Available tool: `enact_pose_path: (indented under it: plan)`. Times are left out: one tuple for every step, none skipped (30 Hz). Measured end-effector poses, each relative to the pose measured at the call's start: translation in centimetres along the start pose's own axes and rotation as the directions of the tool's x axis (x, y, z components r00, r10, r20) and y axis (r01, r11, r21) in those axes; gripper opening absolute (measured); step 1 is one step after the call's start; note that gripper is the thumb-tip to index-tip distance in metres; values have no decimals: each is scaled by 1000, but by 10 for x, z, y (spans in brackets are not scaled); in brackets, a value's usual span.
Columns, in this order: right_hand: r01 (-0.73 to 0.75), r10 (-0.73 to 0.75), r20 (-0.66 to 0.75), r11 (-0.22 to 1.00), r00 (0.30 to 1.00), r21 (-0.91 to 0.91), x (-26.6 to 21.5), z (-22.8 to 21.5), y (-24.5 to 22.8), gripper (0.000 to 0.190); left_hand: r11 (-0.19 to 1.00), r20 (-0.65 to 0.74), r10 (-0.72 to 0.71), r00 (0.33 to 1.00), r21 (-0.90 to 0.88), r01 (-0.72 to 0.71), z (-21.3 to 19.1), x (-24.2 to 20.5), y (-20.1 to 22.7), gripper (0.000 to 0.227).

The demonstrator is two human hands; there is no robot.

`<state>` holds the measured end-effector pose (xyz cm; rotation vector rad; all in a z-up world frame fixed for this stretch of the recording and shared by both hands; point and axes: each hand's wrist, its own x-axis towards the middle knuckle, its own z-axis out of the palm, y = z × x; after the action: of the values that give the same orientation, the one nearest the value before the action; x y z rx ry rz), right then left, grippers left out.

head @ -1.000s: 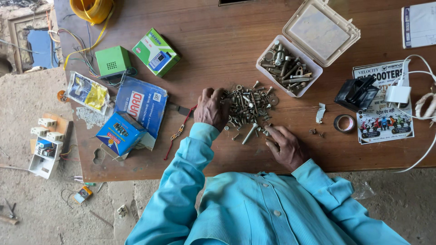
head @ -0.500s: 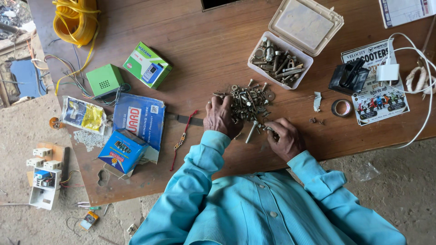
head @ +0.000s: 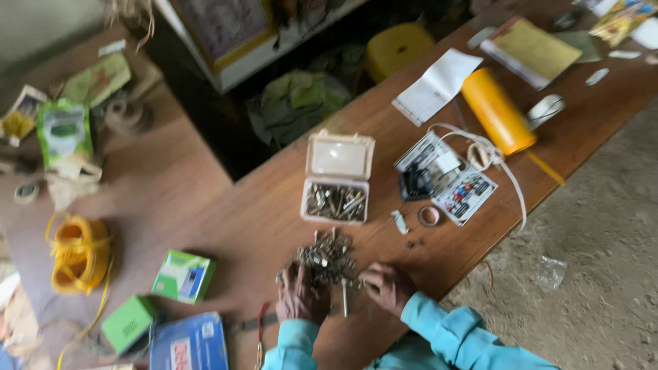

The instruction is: The person pours mixed fasteners from a plastic container onto a wooden workbench and sorts them by hand. They pick up individual bolts, nuts, and washers, inspect them, and place selected items back into the container while leaving others on the table.

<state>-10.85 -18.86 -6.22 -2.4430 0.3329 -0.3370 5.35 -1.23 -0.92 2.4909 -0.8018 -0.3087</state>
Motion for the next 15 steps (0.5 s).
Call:
enact_pose_path:
  plan:
    - [-8,8,-14,1000,1000,-2,1,3,4,19,999,22,-41,999,-20,42,3,2,-1,47]
    - [-14,14,-11,1000,1000,4,0,6,5,17,998,12,-54,998,-21,54,6,2,-4,50]
    - [-8,8,-31,1000,999,-3,3,8,8,16,998,2,-66,998,-22,66,10,6,-7,53]
    - [-5,5,-37,1000,999,0,3,12,10,15,998,-14,-46,999,-33,46,15,6,-11,53]
    - [-2,2,-44,1000,999,3,3,15,13,14,999,-30,-26,999,-43,25,22,10,-15,54]
    - [-13,13,-44,1000,999,-10,1,18,14,13,999,-42,-14,999,-52,12,28,10,-20,55]
    - [-25,24,-43,999,999,-23,0,21,16,13,996,-9,-45,999,-74,44,34,12,-26,55]
    - [-37,35,-41,999,999,-36,-2,24,19,12,993,24,-67,997,-96,69,39,15,-32,55]
    - [-49,48,-32,998,998,-39,-2,26,22,12,991,44,-76,996,-104,80,46,22,-36,55]
    - [-61,60,-18,997,998,-40,-4,28,24,12,989,66,-90,994,-108,97,51,27,-39,54]
    - [-73,73,-4,996,997,-42,-4,29,27,11,988,87,-99,991,-111,108,57,34,-42,54]
    - [-67,67,12,998,998,-3,-4,29,29,14,986,110,-109,988,-110,121,62,40,-44,54]
    - [-62,61,27,997,998,35,-4,29,32,17,986,125,-117,985,-105,131,65,46,-47,54]
    - [-56,53,43,996,998,73,-3,27,35,19,984,145,-132,981,-103,148,68,51,-50,54]
    - [-76,72,49,994,996,74,-1,27,37,17,982,169,-145,975,-99,163,71,55,-53,54]
